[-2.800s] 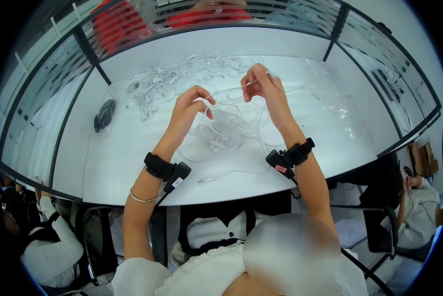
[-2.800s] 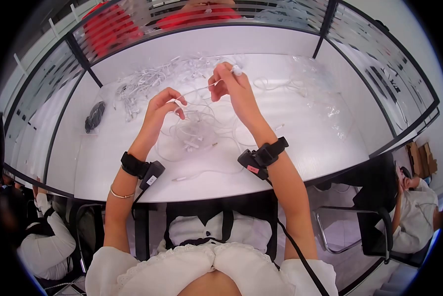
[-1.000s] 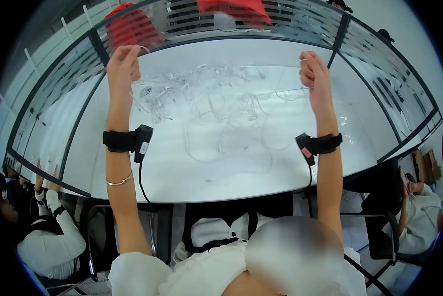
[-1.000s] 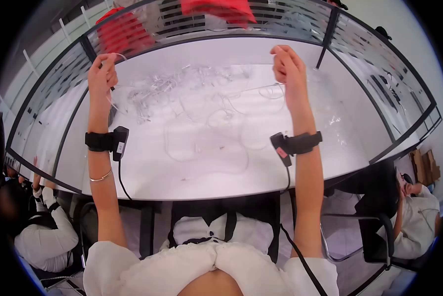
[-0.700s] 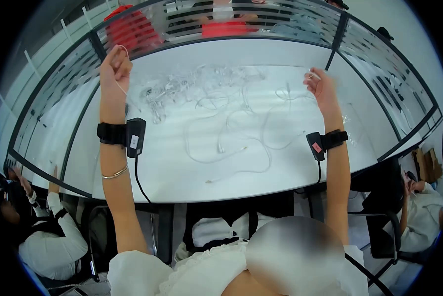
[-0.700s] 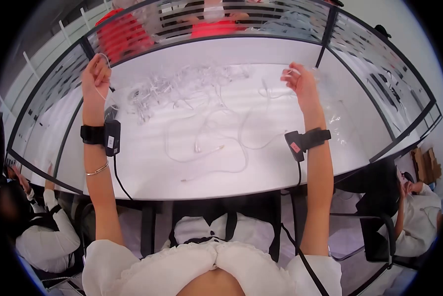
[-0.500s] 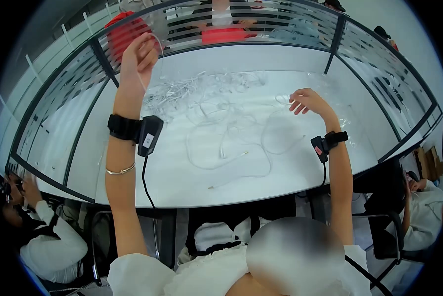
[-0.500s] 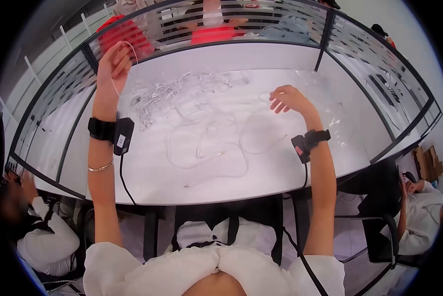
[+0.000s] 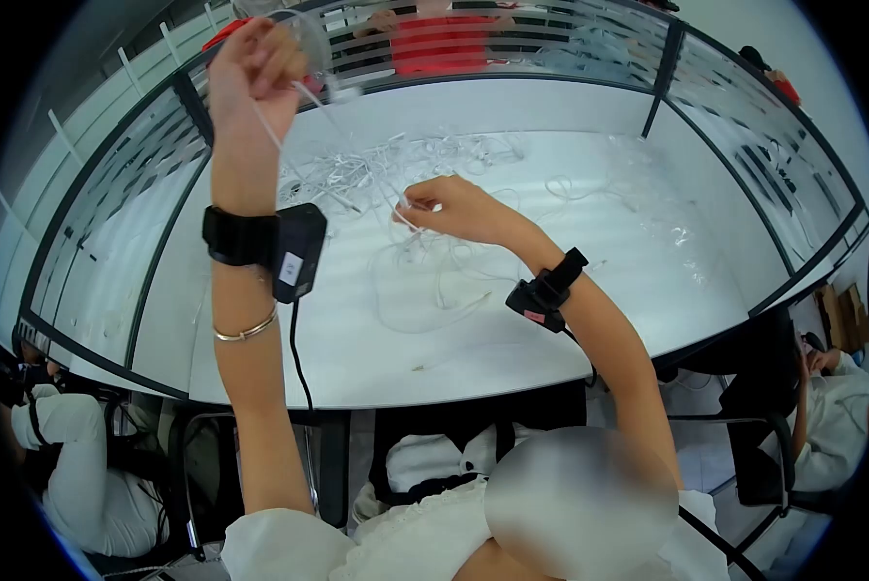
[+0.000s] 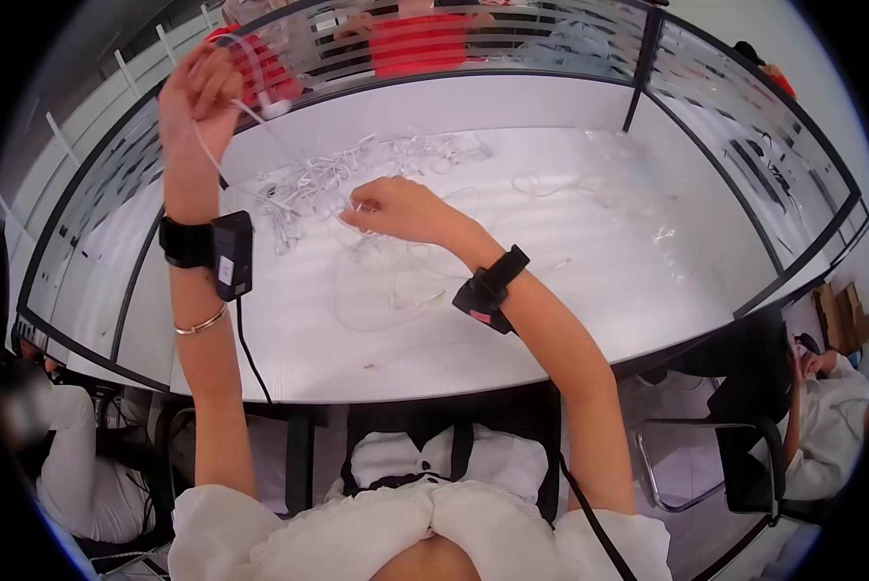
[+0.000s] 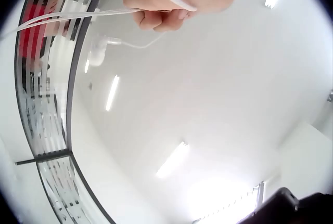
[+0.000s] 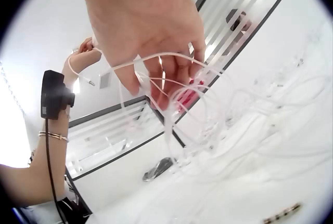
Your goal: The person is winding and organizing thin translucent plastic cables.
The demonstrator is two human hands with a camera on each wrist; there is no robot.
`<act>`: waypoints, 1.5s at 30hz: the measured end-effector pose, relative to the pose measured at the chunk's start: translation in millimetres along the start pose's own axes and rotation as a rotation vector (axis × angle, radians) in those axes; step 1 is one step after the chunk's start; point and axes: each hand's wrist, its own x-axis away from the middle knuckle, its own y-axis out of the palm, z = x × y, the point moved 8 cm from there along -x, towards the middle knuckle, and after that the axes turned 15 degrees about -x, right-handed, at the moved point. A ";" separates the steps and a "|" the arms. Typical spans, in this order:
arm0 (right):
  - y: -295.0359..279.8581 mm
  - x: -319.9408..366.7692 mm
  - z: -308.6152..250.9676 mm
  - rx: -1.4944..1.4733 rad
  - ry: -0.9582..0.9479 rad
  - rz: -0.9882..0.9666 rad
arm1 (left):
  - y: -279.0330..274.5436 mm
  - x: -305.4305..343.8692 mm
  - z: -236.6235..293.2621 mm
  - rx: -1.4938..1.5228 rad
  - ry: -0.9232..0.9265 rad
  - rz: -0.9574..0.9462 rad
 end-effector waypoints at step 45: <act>-83.3 56.0 16.7 0.348 -0.090 0.353 | -56.8 36.1 -63.9 0.365 -0.058 0.134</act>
